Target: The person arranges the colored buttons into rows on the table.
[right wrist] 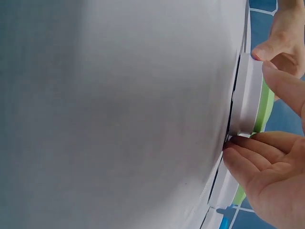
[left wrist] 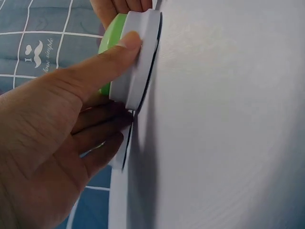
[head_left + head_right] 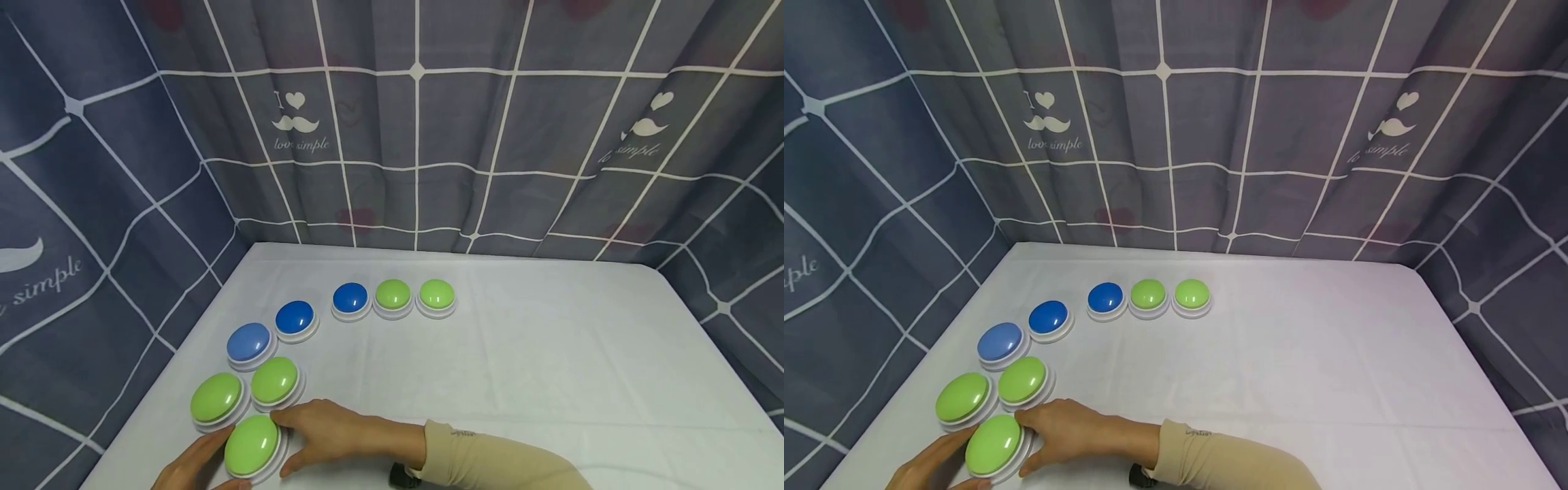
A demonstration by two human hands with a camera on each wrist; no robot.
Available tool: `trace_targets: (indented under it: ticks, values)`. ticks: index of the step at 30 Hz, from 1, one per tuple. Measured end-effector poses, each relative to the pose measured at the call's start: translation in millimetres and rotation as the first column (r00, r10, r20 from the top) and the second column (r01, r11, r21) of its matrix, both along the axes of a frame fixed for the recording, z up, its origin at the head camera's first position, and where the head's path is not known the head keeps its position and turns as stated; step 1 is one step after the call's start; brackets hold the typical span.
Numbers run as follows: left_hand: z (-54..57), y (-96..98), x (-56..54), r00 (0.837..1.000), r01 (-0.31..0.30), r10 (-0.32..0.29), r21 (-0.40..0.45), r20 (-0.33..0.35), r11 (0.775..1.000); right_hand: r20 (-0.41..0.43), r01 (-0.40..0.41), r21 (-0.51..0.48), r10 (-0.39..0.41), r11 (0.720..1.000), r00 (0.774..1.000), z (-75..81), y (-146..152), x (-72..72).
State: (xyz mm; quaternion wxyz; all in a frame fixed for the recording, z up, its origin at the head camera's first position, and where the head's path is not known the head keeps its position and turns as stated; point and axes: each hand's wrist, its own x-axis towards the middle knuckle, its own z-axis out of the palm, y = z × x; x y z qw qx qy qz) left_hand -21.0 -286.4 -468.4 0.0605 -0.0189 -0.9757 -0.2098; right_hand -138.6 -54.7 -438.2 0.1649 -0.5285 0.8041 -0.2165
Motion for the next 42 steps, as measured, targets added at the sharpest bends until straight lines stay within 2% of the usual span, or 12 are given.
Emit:
trace_targets:
  ticks: [6,8,11,16,21,23,28,31,35,39,42]
  values:
    - [2.8,7.8,-0.3,0.999,0.021,-0.019,0.051,-0.030,0.998,0.003,0.021,-0.008,-0.021,1.000,1.000,1.1,1.9,2.1]
    - [5.1,11.0,0.6,0.998,0.020,-0.017,0.047,-0.056,0.999,-0.005,0.027,-0.018,-0.027,0.999,1.000,2.6,3.5,3.2]
    - [10.3,15.1,-0.1,0.991,0.006,-0.001,0.038,-0.135,0.999,-0.003,0.048,-0.033,-0.048,0.998,0.999,6.2,5.4,4.4]
    - [21.8,26.3,-10.8,0.956,-0.023,0.044,0.076,-0.291,0.997,0.025,0.131,-0.091,-0.129,0.987,0.991,14.2,10.8,3.8]
    - [35.0,33.4,-20.6,0.931,0.032,0.010,0.107,-0.366,0.994,0.033,0.176,-0.180,-0.173,0.968,0.984,21.9,18.8,2.3]
    - [40.0,36.1,-24.4,0.928,0.055,-0.008,0.117,-0.371,0.992,0.041,0.197,-0.213,-0.193,0.957,0.980,24.0,23.1,1.5]
    - [51.2,47.6,-38.8,0.936,0.083,-0.029,0.139,-0.352,0.987,0.097,0.245,-0.333,-0.225,0.911,0.969,25.3,37.1,-5.0]
    - [55.2,54.8,-51.1,0.930,0.122,-0.060,0.151,-0.362,0.981,0.115,0.272,-0.396,-0.246,0.877,0.962,25.3,48.2,-10.7]
    - [59.7,66.0,-66.6,0.915,0.200,-0.131,0.147,-0.381,0.969,0.152,0.316,-0.446,-0.277,0.838,0.949,26.1,65.5,-17.3]
    - [63.2,79.9,-85.3,0.884,0.290,-0.220,0.115,-0.411,0.950,0.210,0.369,-0.487,-0.303,0.791,0.929,26.7,84.6,-23.4]
    - [62.9,89.8,-101.5,0.847,0.373,-0.294,0.101,-0.442,0.922,0.236,0.399,-0.515,-0.322,0.759,0.917,24.2,98.7,-28.5]
